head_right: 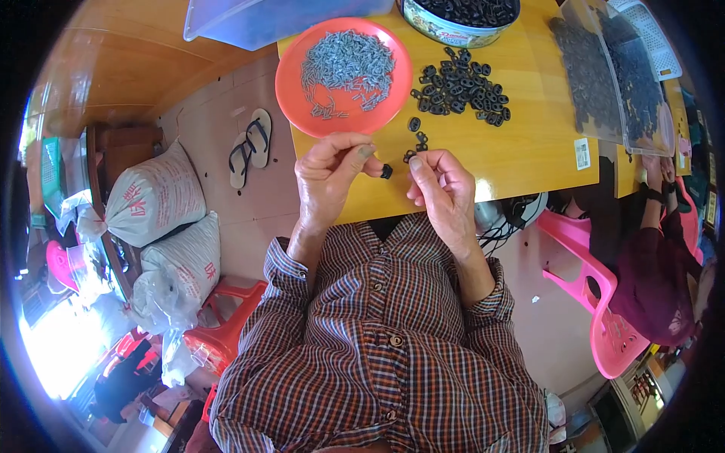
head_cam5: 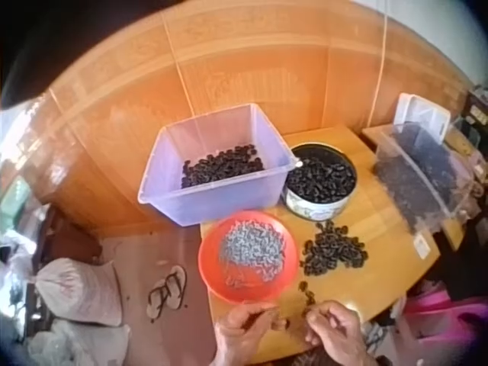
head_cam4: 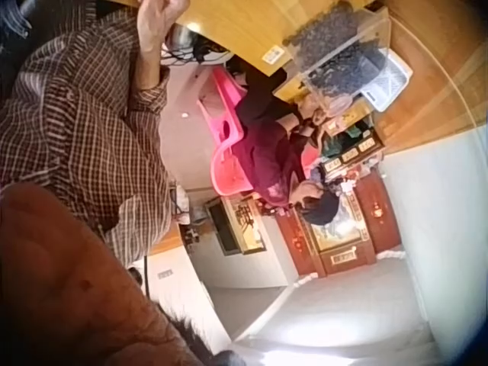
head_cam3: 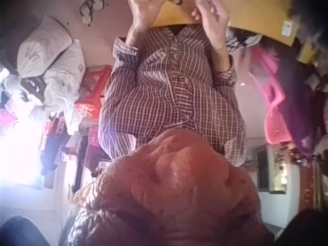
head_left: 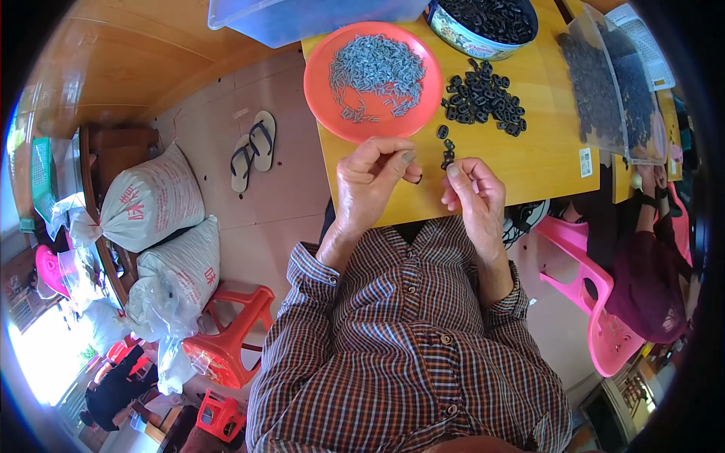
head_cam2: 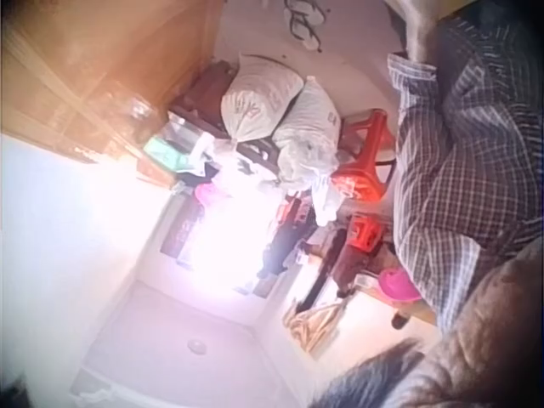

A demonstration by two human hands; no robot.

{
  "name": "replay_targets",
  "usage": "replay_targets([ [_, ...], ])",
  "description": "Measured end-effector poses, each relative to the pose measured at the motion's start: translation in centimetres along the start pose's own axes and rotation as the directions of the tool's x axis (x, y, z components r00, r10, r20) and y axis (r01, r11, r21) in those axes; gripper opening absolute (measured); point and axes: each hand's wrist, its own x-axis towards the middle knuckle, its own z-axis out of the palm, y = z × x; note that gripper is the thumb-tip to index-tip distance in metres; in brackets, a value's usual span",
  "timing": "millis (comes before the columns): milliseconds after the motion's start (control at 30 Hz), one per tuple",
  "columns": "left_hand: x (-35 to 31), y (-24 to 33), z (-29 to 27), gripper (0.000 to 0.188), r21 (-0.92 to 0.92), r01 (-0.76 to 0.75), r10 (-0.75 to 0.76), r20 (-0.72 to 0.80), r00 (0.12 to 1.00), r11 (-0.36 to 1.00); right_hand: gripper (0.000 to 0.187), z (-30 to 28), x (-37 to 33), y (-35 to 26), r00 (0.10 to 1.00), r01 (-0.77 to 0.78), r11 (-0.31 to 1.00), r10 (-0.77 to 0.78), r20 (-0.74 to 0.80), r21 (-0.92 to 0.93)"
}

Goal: Assembling small hardware components by placing silver rings onto black plastic bases.

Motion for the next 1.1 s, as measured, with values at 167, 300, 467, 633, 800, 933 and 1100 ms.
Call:
replay_targets([
  [167,0.0,-0.2,0.3,0.021,-0.323,0.210,-0.203,0.054,0.978,0.923,0.018,0.6,-0.2,-0.9,0.999,0.024,0.999,-0.025,0.035,0.033],
  [300,-0.1,-0.7,0.3,0.021,-0.337,0.210,-0.198,0.071,0.978,0.918,0.018,1.0,-0.2,-0.8,0.996,0.059,0.997,-0.062,0.065,0.040],
  [467,-0.1,-0.9,0.1,0.021,-0.390,0.207,-0.186,0.091,0.978,0.897,0.018,1.2,0.1,-0.8,0.994,0.056,0.998,-0.054,0.095,-0.017],
  [633,-0.2,-1.2,-0.2,0.022,-0.369,0.203,-0.178,0.100,0.979,0.907,0.019,1.3,0.3,-0.4,0.993,0.057,0.998,-0.053,0.108,-0.038],
  [800,-0.2,-1.1,-0.3,0.022,-0.349,0.208,-0.182,0.107,0.977,0.914,0.019,1.5,0.3,-0.6,0.993,0.055,0.998,-0.051,0.110,-0.033],
  [933,-0.2,-1.1,-0.3,0.022,-0.347,0.212,-0.186,0.106,0.977,0.913,0.018,1.5,0.2,-0.6,0.993,0.054,0.997,-0.049,0.107,-0.054],
  [1100,-0.3,-1.1,-0.4,0.022,-0.315,0.196,-0.169,0.114,0.979,0.929,0.018,1.5,0.2,-0.6,0.989,0.094,0.992,-0.083,0.125,-0.085],
])
